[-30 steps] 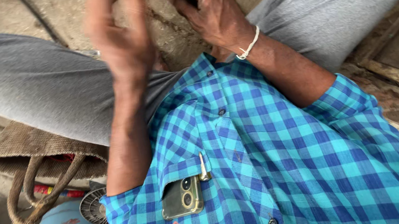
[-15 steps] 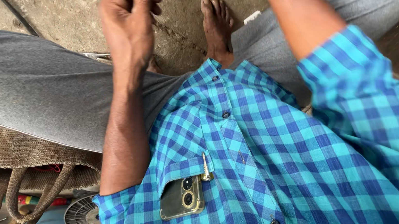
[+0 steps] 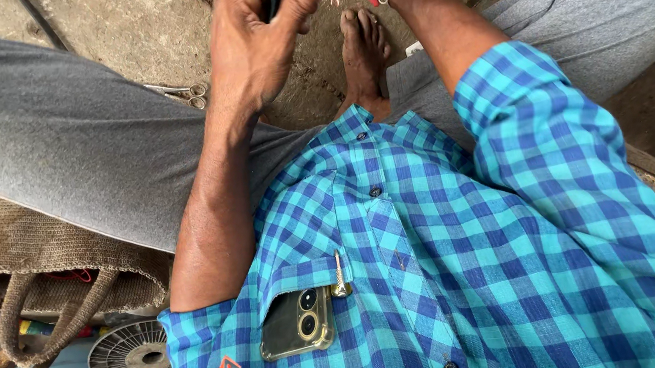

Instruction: The person sits on the floor and repairs an electric motor by stripping wire insulation, twisting copper strands, and wrapping connections with insulating tape. They use pliers and a knife to prepare the wires and connect them to the motor terminals.

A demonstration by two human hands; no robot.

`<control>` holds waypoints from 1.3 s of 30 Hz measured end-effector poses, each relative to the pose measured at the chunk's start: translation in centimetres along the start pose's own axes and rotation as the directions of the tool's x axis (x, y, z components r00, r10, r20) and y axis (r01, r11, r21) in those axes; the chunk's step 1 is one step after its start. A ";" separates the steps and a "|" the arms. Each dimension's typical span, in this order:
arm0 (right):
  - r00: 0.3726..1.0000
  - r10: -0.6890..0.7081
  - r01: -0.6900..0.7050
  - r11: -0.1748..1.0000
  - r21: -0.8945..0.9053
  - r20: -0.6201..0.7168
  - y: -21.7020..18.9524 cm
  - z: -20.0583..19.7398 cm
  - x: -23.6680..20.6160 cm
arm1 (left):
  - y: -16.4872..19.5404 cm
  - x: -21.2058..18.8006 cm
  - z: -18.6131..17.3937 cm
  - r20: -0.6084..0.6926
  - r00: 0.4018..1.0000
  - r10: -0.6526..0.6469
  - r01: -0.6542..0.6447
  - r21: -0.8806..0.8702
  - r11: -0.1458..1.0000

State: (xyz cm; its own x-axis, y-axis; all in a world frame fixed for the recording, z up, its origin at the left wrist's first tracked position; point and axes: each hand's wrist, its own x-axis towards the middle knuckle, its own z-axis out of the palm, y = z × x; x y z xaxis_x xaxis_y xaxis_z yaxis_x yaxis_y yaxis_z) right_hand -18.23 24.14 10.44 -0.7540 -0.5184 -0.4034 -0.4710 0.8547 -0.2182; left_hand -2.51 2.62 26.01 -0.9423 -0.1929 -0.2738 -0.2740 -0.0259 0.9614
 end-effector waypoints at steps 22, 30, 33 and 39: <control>0.987 0.032 -0.153 0.517 0.842 0.160 -7.0 -11.0 -23.4 | -3.3 0.6 1.0 0.005 0.984 0.178 -0.174 -0.194 0.965; 1.000 0.000 -0.023 0.661 0.750 0.031 -6.9 -9.8 -22.6 | -5.0 2.6 2.4 0.027 0.974 0.227 -0.219 -0.179 0.959; 0.999 0.002 0.034 0.668 0.744 -0.048 -7.2 -9.7 -22.1 | -5.1 2.8 2.7 0.027 0.972 0.232 -0.224 -0.182 0.958; 0.996 0.065 0.001 0.686 0.728 -0.062 -7.7 -8.7 -21.2 | -4.6 3.0 2.9 0.034 0.991 0.131 -0.125 -0.156 0.980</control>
State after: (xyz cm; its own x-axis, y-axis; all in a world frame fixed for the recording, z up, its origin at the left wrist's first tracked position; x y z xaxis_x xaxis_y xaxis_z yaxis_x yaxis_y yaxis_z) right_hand -2.63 28.36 28.38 -0.8100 -0.4624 -0.3606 0.0100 0.6041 -0.7969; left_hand -4.61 5.00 20.72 -0.9761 -0.1612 -0.1459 -0.1212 -0.1540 0.9806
